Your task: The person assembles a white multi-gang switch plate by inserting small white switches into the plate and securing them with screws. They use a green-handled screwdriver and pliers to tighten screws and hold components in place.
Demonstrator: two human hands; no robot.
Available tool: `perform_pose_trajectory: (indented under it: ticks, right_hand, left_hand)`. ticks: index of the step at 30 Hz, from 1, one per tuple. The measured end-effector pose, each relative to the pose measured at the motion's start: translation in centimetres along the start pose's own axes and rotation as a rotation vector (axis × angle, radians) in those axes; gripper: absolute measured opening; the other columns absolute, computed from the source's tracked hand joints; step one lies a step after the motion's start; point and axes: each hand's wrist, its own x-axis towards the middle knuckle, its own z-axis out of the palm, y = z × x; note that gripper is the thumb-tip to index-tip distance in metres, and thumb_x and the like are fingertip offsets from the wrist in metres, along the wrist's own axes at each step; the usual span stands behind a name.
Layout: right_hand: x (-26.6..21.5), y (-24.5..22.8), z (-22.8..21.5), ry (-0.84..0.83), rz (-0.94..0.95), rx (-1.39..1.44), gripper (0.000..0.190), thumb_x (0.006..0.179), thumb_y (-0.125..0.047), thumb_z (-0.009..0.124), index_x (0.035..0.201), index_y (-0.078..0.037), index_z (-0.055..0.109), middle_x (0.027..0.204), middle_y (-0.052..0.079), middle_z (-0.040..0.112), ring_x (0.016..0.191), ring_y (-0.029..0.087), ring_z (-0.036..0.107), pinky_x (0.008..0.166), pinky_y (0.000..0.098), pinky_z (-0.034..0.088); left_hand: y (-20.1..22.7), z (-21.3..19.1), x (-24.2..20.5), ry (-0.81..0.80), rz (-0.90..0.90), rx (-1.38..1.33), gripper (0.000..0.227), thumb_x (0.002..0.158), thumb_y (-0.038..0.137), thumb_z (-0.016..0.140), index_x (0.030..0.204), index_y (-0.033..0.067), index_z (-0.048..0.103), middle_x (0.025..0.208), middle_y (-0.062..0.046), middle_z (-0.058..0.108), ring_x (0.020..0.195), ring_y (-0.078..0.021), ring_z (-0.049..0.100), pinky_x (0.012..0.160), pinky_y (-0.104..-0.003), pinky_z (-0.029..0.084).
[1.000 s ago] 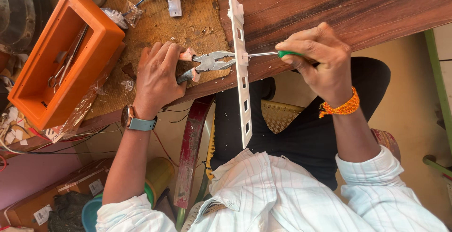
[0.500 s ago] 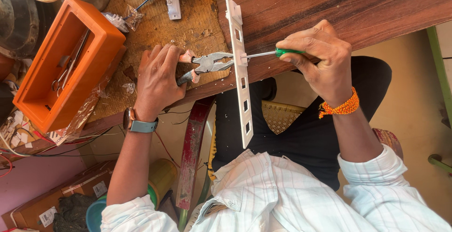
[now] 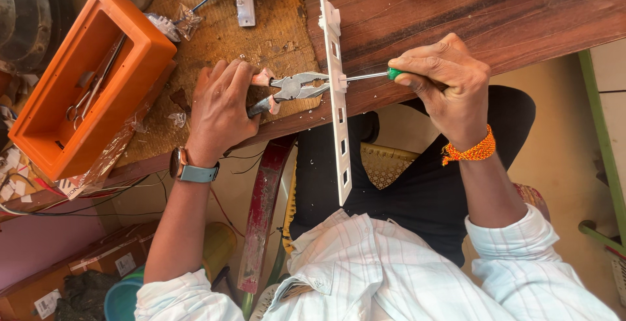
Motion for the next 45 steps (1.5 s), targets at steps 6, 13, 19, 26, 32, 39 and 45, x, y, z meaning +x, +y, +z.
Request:
perform_pose_trajectory:
  ticks: [6, 13, 19, 26, 32, 39, 45]
  right_hand:
    - [0.0, 0.1, 0.1, 0.01, -0.04, -0.066, 0.02, 0.097, -0.017, 0.082, 0.115, -0.01, 0.079, 0.109, 0.004, 0.077, 0.096, 0.013, 0.064, 0.082, 0.0245, 0.057]
    - [0.1, 0.0, 0.0, 0.013, -0.059, -0.076, 0.019, 0.097, -0.019, 0.082, 0.114, -0.01, 0.079, 0.109, 0.004, 0.077, 0.095, 0.014, 0.063, 0.082, 0.025, 0.055]
    - [1.1, 0.0, -1.0, -0.06, -0.207, -0.166, 0.024, 0.095, -0.02, 0.083, 0.117, -0.012, 0.078, 0.11, 0.001, 0.075, 0.096, 0.017, 0.06, 0.082, 0.0282, 0.054]
    - [3.7, -0.5, -3.0, -0.21, -0.535, -0.341, 0.026, 0.097, -0.008, 0.083, 0.122, -0.014, 0.079, 0.109, -0.002, 0.075, 0.086, 0.016, 0.057, 0.076, 0.0326, 0.049]
    - [5.3, -1.7, -4.5, -0.337, -0.596, -0.501, 0.02, 0.095, -0.012, 0.078, 0.115, -0.014, 0.079, 0.096, -0.002, 0.076, 0.071, 0.014, 0.059, 0.063, 0.0317, 0.046]
    - [4.6, -1.5, -4.3, -0.587, -0.155, -0.443, 0.028, 0.1, -0.034, 0.066, 0.105, -0.008, 0.073, 0.079, 0.006, 0.071, 0.066, 0.021, 0.068, 0.057, 0.0341, 0.051]
    - [5.0, -1.9, -4.6, -0.445, -0.404, -0.34, 0.035, 0.101, -0.032, 0.067, 0.124, -0.006, 0.069, 0.101, 0.007, 0.07, 0.079, 0.019, 0.067, 0.065, 0.0313, 0.054]
  left_hand:
    - [0.1, -0.1, 0.0, 0.0, -0.004, -0.006, 0.056, 0.065, 0.012, 0.085, 0.114, 0.0077, 0.058, 0.103, -0.007, 0.061, 0.1, -0.0304, 0.057, 0.088, -0.044, 0.043]
    - [0.1, -0.1, 0.1, -0.002, -0.001, 0.001, 0.058, 0.064, 0.011, 0.085, 0.114, 0.0073, 0.058, 0.104, -0.007, 0.061, 0.1, -0.0304, 0.057, 0.088, -0.044, 0.043]
    - [0.1, -0.2, 0.1, -0.006, 0.011, -0.01, 0.053, 0.066, 0.008, 0.082, 0.114, 0.0073, 0.058, 0.104, -0.007, 0.061, 0.098, -0.0304, 0.057, 0.084, -0.043, 0.042]
    - [-0.2, -0.2, 0.1, -0.001, 0.046, -0.01, 0.045, 0.068, 0.006, 0.078, 0.109, 0.0078, 0.058, 0.101, -0.007, 0.06, 0.095, -0.0303, 0.056, 0.082, -0.042, 0.04]
    - [-0.4, -0.1, 0.1, 0.011, 0.047, -0.02, 0.048, 0.066, 0.008, 0.079, 0.108, 0.007, 0.057, 0.1, -0.008, 0.059, 0.095, -0.0305, 0.056, 0.082, -0.043, 0.041]
    - [-0.5, 0.1, 0.0, 0.001, 0.041, -0.001, 0.051, 0.061, 0.008, 0.078, 0.108, 0.0073, 0.058, 0.099, -0.008, 0.06, 0.096, -0.0308, 0.056, 0.081, -0.043, 0.041]
    - [-0.4, -0.1, 0.1, 0.039, 0.057, -0.025, 0.047, 0.066, 0.006, 0.078, 0.109, 0.0071, 0.058, 0.101, -0.007, 0.06, 0.098, -0.0302, 0.056, 0.081, -0.042, 0.041]
